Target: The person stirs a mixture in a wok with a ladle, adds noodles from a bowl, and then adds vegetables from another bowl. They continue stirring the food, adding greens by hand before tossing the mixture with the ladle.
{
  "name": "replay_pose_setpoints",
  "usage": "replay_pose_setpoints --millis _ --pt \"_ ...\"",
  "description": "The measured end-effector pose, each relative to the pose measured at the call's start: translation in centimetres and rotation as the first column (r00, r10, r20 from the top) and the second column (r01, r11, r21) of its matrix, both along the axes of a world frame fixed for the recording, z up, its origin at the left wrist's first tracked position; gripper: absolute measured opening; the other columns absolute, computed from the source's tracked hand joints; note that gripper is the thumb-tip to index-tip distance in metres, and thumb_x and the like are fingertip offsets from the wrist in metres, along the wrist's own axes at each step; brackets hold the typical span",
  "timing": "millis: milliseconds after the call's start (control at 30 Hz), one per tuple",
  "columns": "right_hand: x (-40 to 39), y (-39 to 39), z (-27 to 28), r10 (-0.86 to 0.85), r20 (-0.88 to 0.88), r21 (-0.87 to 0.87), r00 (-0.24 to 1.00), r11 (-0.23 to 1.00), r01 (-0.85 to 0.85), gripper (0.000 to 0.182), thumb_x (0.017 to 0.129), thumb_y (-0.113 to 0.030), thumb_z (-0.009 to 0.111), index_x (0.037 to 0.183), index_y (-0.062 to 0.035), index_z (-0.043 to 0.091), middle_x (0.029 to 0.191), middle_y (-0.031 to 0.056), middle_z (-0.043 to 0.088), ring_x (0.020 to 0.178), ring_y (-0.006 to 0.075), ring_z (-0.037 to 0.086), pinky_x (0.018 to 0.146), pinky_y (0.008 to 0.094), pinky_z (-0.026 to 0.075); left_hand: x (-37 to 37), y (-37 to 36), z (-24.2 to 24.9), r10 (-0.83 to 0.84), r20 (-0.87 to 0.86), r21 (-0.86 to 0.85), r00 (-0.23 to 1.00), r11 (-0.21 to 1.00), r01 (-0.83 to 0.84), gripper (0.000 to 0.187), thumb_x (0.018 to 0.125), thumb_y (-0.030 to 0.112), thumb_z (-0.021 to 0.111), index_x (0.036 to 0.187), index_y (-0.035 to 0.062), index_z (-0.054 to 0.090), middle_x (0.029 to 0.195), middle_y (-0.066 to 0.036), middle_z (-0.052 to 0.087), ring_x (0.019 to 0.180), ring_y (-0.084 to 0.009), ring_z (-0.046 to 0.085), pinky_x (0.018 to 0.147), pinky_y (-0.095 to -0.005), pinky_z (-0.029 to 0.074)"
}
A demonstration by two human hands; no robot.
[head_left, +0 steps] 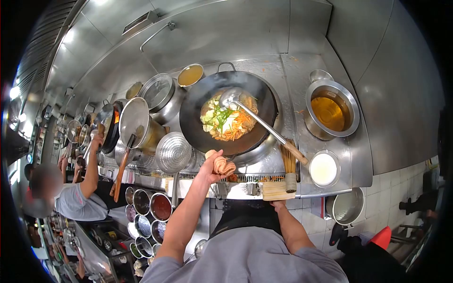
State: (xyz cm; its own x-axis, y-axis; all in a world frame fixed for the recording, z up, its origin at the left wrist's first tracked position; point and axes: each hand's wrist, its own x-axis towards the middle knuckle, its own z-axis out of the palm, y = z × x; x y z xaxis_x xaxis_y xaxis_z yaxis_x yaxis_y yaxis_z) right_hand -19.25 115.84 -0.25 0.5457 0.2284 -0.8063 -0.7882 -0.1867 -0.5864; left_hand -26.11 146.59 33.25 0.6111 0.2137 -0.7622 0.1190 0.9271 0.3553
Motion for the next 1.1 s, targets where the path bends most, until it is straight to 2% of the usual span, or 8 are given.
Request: replay_pose_setpoints --millis 367,433,467,533,633,733,800,1100 --pt "-0.4 0.2 2.8 0.035 0.042 -0.198 0.998 0.980 -0.026 0.008 0.082 -0.019 0.057 0.087 -0.0124 0.057 0.072 0.0025 0.060 0.062 0.0155 0.058 0.054 0.0328 0.049 0.4 -0.3 1.1 0.019 -0.018 -0.044 1.000 0.999 -0.019 0.026 0.082 0.023 0.054 0.096 0.0007 0.052 0.093 -0.015 0.057 0.087 -0.0319 0.058 0.075 -0.0521 0.049" --pt "0.0 -0.2 6.4 0.758 0.054 -0.437 0.650 0.603 -0.667 0.012 0.077 -0.019 0.061 0.077 -0.0070 0.060 0.070 0.0076 0.062 0.065 0.0186 0.060 0.060 0.0331 0.050 0.4 0.4 -0.6 -0.010 -0.007 -0.006 1.000 1.000 0.010 0.026 0.082 0.021 0.053 0.097 -0.0004 0.051 0.093 -0.016 0.056 0.086 -0.0322 0.058 0.075 -0.0518 0.049" --pt "-0.4 -0.4 7.9 0.754 0.060 -0.441 0.654 0.608 -0.660 0.012 0.077 -0.019 0.061 0.077 -0.0070 0.060 0.070 0.0076 0.062 0.065 0.0186 0.060 0.060 0.0331 0.050 0.4 0.7 -1.1 -0.027 0.003 0.039 1.000 0.999 0.027 0.026 0.082 0.018 0.052 0.098 -0.0014 0.050 0.093 -0.017 0.056 0.086 -0.0325 0.058 0.074 -0.0516 0.049" --pt "-1.0 -0.6 11.8 0.970 0.233 -0.567 -0.063 0.083 -0.820 0.019 0.073 -0.019 0.061 0.066 -0.0014 0.058 0.071 0.0161 0.062 0.070 0.0259 0.062 0.064 0.0349 0.048 0.6 0.8 -0.8 -0.030 0.049 -0.002 0.998 1.000 0.030 0.024 0.080 0.012 0.049 0.097 -0.0047 0.048 0.092 -0.020 0.054 0.084 -0.0347 0.058 0.073 -0.0517 0.050" --pt "0.4 1.8 29.3 0.765 0.630 -0.457 0.130 0.501 -0.735 0.018 0.076 -0.016 0.057 0.075 0.0018 0.057 0.073 0.0185 0.060 0.072 0.0335 0.058 0.067 0.0395 0.046 0.4 1.1 -2.4 0.023 0.125 -0.006 0.992 1.000 -0.023 0.024 0.078 0.005 0.044 0.097 -0.0097 0.044 0.092 -0.024 0.051 0.083 -0.0389 0.057 0.071 -0.0500 0.051" --pt "5.1 5.4 37.7 0.461 0.839 -0.529 -0.289 0.815 -0.237 0.031 0.074 -0.013 0.059 0.101 0.0002 0.052 0.091 0.0178 0.056 0.087 0.0330 0.053 0.073 0.0393 0.043 1.1 0.5 -2.2 0.091 0.078 0.044 0.993 0.994 -0.095 0.024 0.078 0.005 0.042 0.096 -0.0104 0.044 0.092 -0.025 0.051 0.081 -0.0389 0.057 0.068 -0.0488 0.052" --pt "8.6 8.6 39.8 0.644 0.663 -0.688 -0.382 0.725 0.027 0.044 0.071 -0.012 0.061 0.112 -0.0030 0.045 0.104 0.0174 0.051 0.097 0.0323 0.048 0.079 0.0383 0.041 1.2 0.6 -3.7 0.118 0.109 0.055 0.987 0.991 -0.125 0.024 0.079 0.006 0.041 0.095 -0.0108 0.044 0.089 -0.025 0.051 0.077 -0.0381 0.058 0.066 -0.0490 0.053" --pt "13.0 12.1 39.8 0.702 0.674 -0.738 -0.231 0.632 -0.236 0.036 0.084 -0.020 0.046 0.118 -0.0069 0.043 0.076 0.0232 0.058 0.070 0.0436 0.056 0.063 0.0503 0.043 1.8 0.2 -5.0 0.190 0.115 0.189 0.975 0.959 -0.209 0.017 0.081 0.005 0.037 0.095 -0.0041 0.039 0.086 -0.027 0.053 0.072 -0.0392 0.058 0.061 -0.0507 0.053"
